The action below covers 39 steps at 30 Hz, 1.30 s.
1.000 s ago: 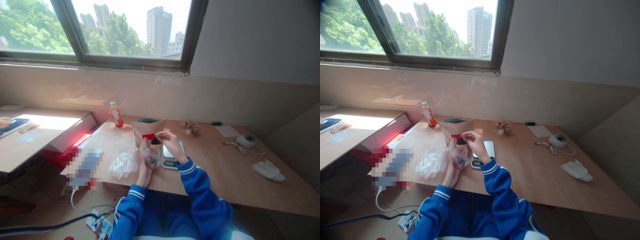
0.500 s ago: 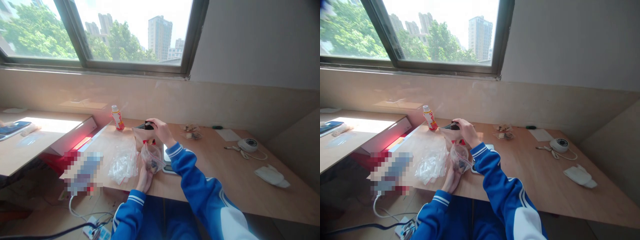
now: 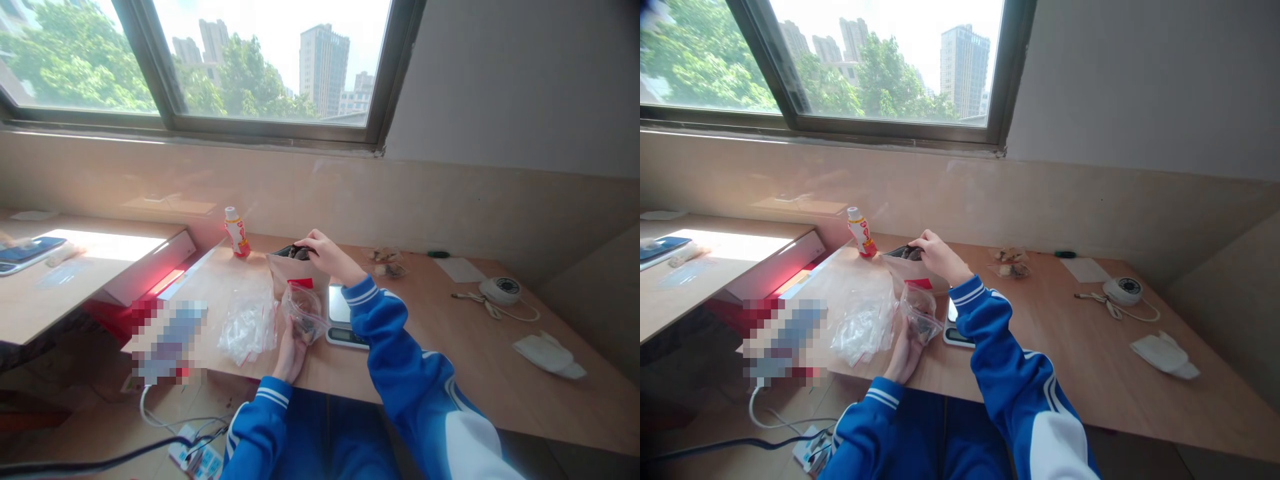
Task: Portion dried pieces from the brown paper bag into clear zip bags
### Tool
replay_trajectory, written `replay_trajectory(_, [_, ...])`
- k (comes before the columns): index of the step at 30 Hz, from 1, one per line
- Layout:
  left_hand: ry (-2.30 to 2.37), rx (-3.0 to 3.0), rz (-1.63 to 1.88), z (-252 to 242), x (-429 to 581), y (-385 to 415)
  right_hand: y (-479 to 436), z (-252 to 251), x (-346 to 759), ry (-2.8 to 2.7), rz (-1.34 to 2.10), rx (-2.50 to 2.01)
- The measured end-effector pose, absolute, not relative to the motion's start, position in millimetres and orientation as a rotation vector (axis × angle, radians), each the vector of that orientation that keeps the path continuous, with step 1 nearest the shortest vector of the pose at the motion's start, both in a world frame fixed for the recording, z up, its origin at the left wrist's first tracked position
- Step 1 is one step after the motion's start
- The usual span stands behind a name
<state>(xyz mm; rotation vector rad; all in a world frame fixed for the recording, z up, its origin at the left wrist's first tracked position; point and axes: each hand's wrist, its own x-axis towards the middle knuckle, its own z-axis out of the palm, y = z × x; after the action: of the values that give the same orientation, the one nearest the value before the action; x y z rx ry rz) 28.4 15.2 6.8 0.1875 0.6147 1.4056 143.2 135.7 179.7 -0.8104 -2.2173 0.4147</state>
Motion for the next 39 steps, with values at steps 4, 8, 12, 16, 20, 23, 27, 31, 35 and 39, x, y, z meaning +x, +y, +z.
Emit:
replay_trajectory(4, [0.606,0.206,1.416,10,27,13,129,188,149,-2.251,0.444,-0.820])
replay_trajectory(8, [0.599,0.186,1.425,9,24,13,122,190,149,-2.294,0.281,-0.813])
replay_trajectory(12, [0.565,0.131,1.446,3,21,15,114,186,144,-2.383,0.059,-1.064])
replay_trajectory(16, [0.543,0.098,1.440,-4,19,17,106,182,140,-2.392,-0.003,-1.185])
replay_trajectory(20, [0.550,0.097,1.443,-8,19,17,102,181,136,-2.293,-0.040,-1.165])
replay_trajectory(23, [0.552,0.127,1.451,-10,19,16,99,182,134,-2.226,-0.043,-1.138])
replay_trajectory(27, [0.570,0.202,1.438,-10,19,15,83,176,135,-2.047,0.228,-0.960])
replay_trajectory(31, [0.589,0.268,1.418,-6,20,15,66,141,143,-2.002,0.763,-0.935])
replay_trajectory(35, [0.609,0.275,1.410,-4,22,14,64,100,150,-2.052,0.878,-1.186])
replay_trajectory(39, [0.606,0.287,1.423,-1,23,12,68,89,154,-2.184,1.000,-1.136])
